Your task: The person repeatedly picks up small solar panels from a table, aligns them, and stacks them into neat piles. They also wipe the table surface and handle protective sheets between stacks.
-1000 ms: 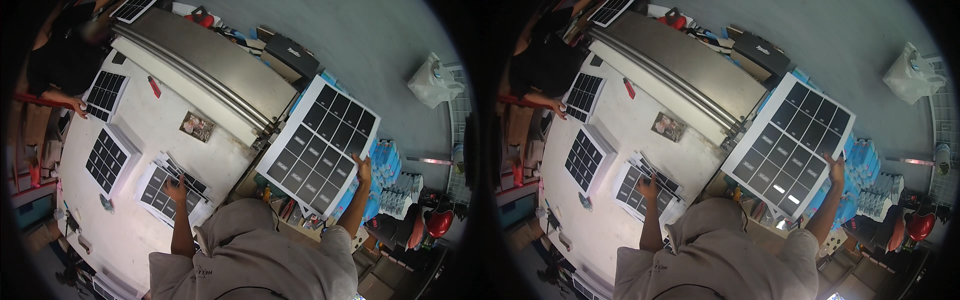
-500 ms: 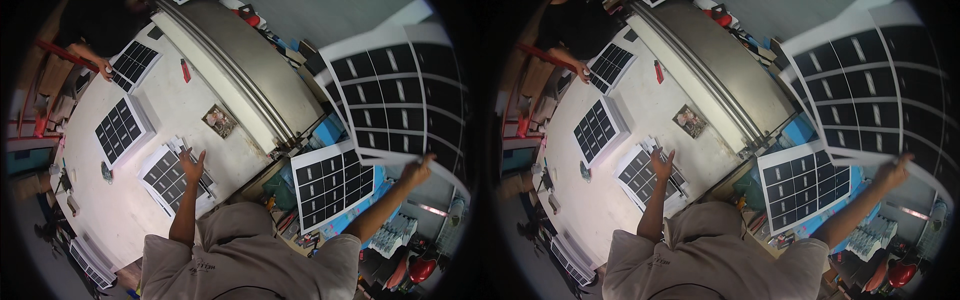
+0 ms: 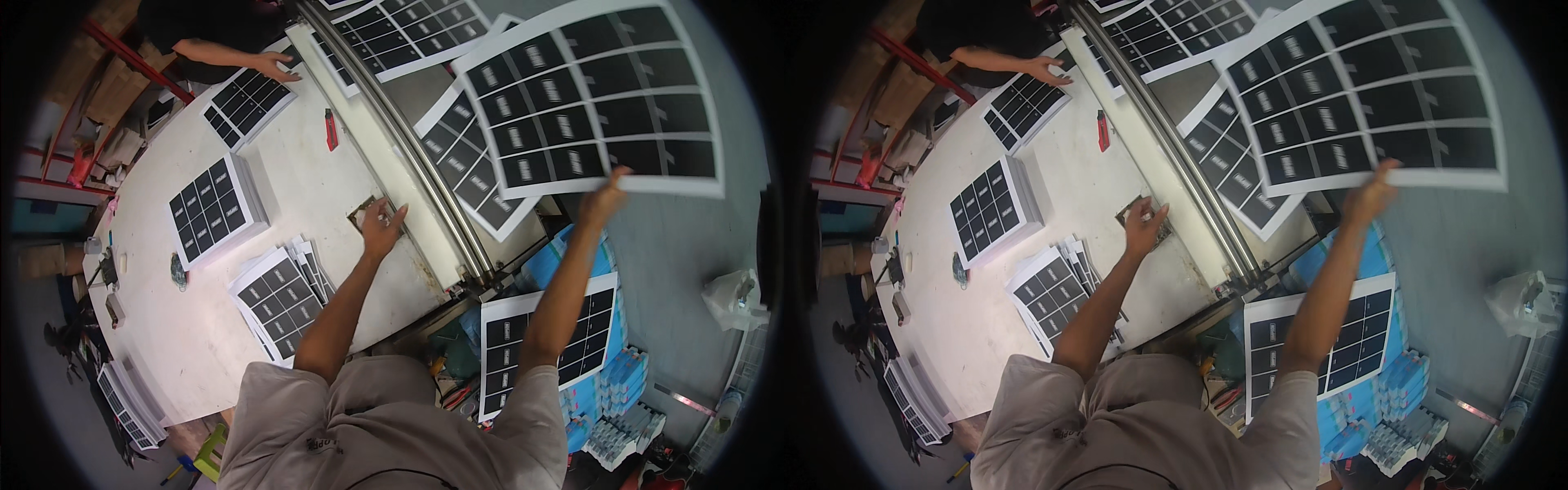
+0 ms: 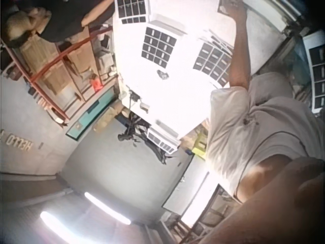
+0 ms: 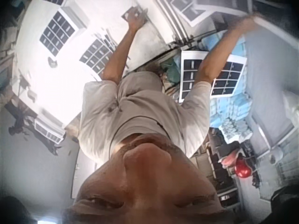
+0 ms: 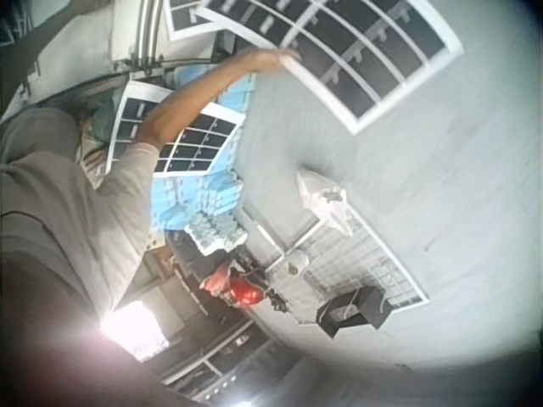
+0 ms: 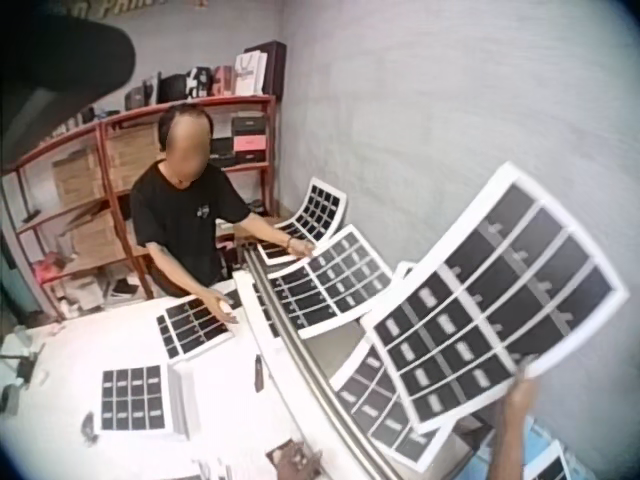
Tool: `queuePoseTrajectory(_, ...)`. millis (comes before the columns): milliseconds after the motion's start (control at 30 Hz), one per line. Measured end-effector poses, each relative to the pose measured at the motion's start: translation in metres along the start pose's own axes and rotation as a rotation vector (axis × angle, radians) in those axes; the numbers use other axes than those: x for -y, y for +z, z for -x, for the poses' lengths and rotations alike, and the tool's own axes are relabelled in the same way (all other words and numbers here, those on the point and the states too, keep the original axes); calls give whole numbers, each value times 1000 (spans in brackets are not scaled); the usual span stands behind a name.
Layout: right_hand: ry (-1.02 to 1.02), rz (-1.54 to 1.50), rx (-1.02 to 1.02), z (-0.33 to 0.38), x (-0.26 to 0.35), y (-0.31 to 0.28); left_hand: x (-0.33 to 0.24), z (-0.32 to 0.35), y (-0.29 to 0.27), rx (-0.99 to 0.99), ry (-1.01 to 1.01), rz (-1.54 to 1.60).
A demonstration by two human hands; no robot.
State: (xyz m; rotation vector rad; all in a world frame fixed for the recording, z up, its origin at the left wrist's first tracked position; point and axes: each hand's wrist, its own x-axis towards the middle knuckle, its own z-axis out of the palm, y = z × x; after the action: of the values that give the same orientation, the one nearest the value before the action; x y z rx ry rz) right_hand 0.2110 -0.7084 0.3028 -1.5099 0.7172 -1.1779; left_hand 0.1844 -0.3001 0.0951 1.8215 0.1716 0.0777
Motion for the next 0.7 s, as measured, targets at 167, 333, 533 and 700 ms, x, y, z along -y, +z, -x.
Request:
queuePoseTrajectory(167, -192, 3, -299, -19, 108, -86, -12, -14, 8, 237, -624, 755)
queuePoseTrajectory(333, -327, -11, -439, 0, 153, -141, -21, 32, -24, -45, -584, 888)
queuePoseTrajectory(533, -221, -137, -385, 23, 149, -134, 16, 68, -117, -220, -474, 518)
queuePoseTrajectory(700, -243, 36, -290, 58, 147, -100, -8, 86, -239, -236, -406, 238)
